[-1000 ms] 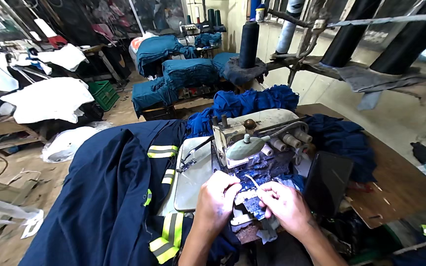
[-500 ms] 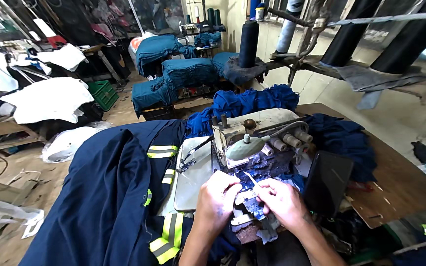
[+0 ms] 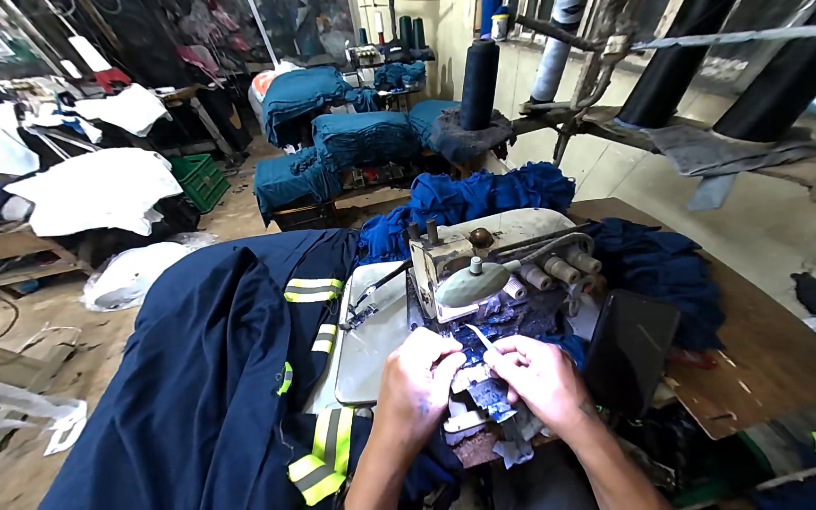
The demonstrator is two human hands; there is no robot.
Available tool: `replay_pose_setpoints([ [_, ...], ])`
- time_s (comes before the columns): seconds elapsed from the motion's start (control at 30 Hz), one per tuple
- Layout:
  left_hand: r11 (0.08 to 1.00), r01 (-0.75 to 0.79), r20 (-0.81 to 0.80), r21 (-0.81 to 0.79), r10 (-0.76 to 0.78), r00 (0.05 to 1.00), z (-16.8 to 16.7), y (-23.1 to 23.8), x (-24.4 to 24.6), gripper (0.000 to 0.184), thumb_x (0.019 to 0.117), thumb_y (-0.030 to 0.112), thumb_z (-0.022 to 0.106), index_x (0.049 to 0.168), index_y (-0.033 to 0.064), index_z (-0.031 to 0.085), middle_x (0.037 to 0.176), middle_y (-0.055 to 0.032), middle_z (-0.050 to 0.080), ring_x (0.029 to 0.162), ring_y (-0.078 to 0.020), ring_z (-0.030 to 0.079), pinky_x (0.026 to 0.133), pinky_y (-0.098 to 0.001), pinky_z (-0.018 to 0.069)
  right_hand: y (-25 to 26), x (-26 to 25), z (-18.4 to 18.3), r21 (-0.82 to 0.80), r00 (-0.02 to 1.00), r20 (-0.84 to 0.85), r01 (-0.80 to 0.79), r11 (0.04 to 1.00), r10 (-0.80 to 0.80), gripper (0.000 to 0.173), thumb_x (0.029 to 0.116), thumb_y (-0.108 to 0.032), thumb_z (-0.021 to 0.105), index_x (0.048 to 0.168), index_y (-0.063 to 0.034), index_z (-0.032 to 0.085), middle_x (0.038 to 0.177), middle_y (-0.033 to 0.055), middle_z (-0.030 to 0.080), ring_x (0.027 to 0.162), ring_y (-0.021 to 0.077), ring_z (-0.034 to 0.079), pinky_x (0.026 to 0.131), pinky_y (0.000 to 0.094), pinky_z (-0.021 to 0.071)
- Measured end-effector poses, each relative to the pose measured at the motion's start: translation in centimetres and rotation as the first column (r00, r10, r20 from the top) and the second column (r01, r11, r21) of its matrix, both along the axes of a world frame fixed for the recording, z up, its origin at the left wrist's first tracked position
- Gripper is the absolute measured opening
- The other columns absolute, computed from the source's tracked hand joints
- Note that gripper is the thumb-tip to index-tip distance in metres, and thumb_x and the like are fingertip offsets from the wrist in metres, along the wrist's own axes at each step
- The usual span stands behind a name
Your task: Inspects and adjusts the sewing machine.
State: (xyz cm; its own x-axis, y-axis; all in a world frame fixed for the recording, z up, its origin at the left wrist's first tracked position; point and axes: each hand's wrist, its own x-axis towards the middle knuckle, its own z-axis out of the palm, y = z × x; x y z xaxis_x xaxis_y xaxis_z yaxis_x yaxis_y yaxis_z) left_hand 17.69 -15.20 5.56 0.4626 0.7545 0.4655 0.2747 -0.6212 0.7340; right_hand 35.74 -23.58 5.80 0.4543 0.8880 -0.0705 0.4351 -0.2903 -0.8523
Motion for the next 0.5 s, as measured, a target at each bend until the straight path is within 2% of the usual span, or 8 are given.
replay_pose_setpoints([
  [0.13,1.000,-0.001,0.001,-0.004,0.001,1.000,0.0,0.0,0.0,0.009,0.0916,0.020,0.073,0.096,0.0155,0.079,0.091,0.0077,0.071,0.083,0.0003,0.068,0.076,-0.0182,0.0588,0.0,0.1,-0.1,0.011,1.000,-0.013,-0.001,1.000,0.001,0.011,0.0969,-0.023,0.070,0.100,-0.0145,0.076,0.074,-0.0052,0.073,0.052,0.0048,0.063,0.052,0.0229,0.0557],
  [0.37,1.000,-0.013,-0.008,-0.025,0.013,1.000,0.2,-0.1,0.1,0.009,0.0917,0.020,0.072,0.096,0.0157,0.079,0.091,0.0081,0.071,0.082,0.0010,0.067,0.075,-0.0174,0.0580,-0.9,0.8,-1.1,0.202,0.995,-0.088,-0.021,0.979,0.040,0.014,0.0958,-0.025,0.068,0.098,-0.0135,0.076,0.074,-0.0050,0.073,0.051,0.0063,0.062,0.049,0.0227,0.0543],
  [0.43,0.999,-0.032,-0.001,-0.042,0.032,0.999,0.3,-0.2,0.2,0.010,0.0913,0.020,0.073,0.098,0.0150,0.079,0.090,0.0074,0.071,0.080,0.0006,0.067,0.073,-0.0177,0.0582,-1.6,0.8,-1.1,0.272,0.989,-0.125,-0.041,0.962,0.078,0.015,0.0959,-0.022,0.068,0.099,-0.0109,0.076,0.075,-0.0037,0.074,0.052,0.0063,0.063,0.047,0.0210,0.0540],
  [0.5,0.997,-0.071,-0.043,0.032,0.072,0.996,0.4,-0.5,0.6,0.015,0.0920,0.020,0.070,0.104,0.0138,0.078,0.091,0.0049,0.070,0.079,-0.0019,0.067,0.072,-0.0206,0.0585,-2.5,0.7,-0.9,0.333,0.977,-0.165,-0.075,0.940,0.137,0.015,0.0966,-0.022,0.069,0.101,-0.0085,0.076,0.077,-0.0020,0.074,0.052,0.0066,0.063,0.046,0.0204,0.0534],
])
